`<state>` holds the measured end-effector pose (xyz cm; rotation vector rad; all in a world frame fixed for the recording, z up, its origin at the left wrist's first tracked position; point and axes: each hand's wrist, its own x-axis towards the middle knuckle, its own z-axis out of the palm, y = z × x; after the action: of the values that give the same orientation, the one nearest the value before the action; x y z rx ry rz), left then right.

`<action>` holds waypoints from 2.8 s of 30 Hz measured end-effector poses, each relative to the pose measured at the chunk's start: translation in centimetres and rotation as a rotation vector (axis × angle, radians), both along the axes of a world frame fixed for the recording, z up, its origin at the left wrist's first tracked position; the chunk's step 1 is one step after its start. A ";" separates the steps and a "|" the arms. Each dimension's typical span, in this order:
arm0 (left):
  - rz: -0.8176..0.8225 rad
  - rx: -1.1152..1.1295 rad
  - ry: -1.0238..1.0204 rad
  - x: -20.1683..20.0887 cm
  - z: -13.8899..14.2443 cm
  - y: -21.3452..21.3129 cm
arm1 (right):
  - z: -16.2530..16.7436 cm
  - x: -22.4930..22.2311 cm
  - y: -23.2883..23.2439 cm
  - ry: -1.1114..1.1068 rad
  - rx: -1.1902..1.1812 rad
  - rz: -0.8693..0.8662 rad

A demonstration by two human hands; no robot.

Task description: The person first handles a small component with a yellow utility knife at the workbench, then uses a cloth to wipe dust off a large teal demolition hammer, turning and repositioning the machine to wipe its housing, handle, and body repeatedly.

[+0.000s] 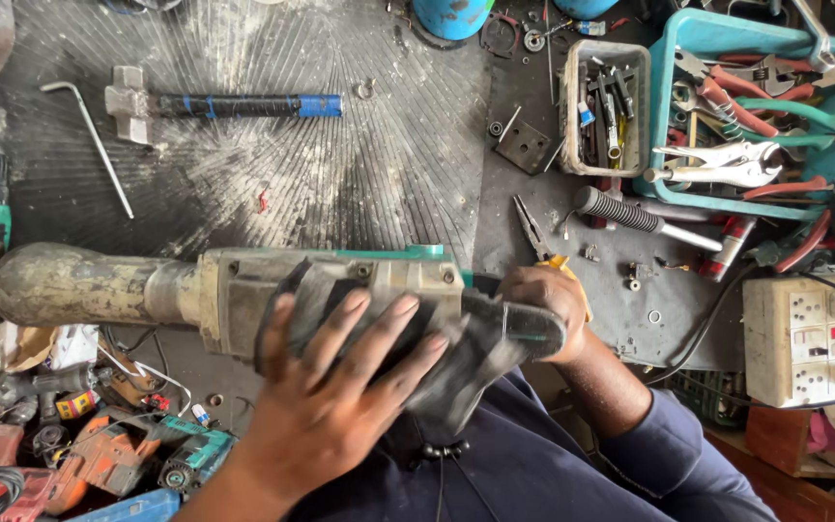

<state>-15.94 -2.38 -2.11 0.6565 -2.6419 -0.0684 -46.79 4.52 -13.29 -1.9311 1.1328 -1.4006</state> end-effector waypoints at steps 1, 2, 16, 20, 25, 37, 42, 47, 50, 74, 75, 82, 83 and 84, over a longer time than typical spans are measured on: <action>-0.014 -0.024 -0.008 0.8 0.1 -0.6 | 0.1 0.0 -0.1 -0.016 0.006 0.010; 0.010 0.052 -0.071 1.4 0.1 -1.3 | 0.1 -0.1 -0.1 -0.005 -0.011 0.006; -0.051 0.319 0.110 -8.1 3.8 -2.6 | -5.3 -1.8 2.1 -0.012 0.059 -0.186; 0.117 0.509 -0.072 -0.7 1.7 -5.9 | -4.0 -1.1 1.2 0.024 -0.092 -0.118; 0.361 0.641 -0.407 2.6 2.2 -11.8 | -2.8 -0.2 0.5 -0.107 -0.069 -0.088; 0.077 0.213 0.122 -0.2 3.1 -4.1 | -1.2 -0.8 0.8 0.112 0.025 -0.096; 0.190 0.174 0.401 5.5 -0.6 -5.8 | -0.2 -1.7 -0.2 0.088 0.336 0.055; 0.172 0.222 0.477 5.0 -3.2 -8.0 | 1.2 -2.7 -3.0 0.090 0.216 -0.091; 0.079 0.168 0.540 4.7 -3.2 -8.7 | 3.1 -3.1 -6.3 0.209 -0.122 0.060; 0.260 0.274 -0.147 -3.4 -5.0 0.5 | -1.6 0.8 0.2 0.908 -0.475 0.306; 0.339 0.244 -0.187 -1.3 -4.8 -0.2 | -1.4 1.1 0.2 0.913 -0.490 0.284; 0.608 0.269 -0.243 -2.3 -5.5 -4.4 | 0.3 2.8 0.9 0.897 -0.542 0.219; 0.573 0.291 -0.255 -3.4 -5.6 -3.2 | 0.5 2.9 1.0 0.902 -0.525 0.226; 0.499 0.292 -0.136 -3.7 -5.7 -0.9 | 0.7 3.0 1.1 0.908 -0.504 0.239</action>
<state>-19.64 -3.23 -7.77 1.4436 -2.5316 -0.2747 -43.76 5.59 -12.61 -3.1081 0.8640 -0.6867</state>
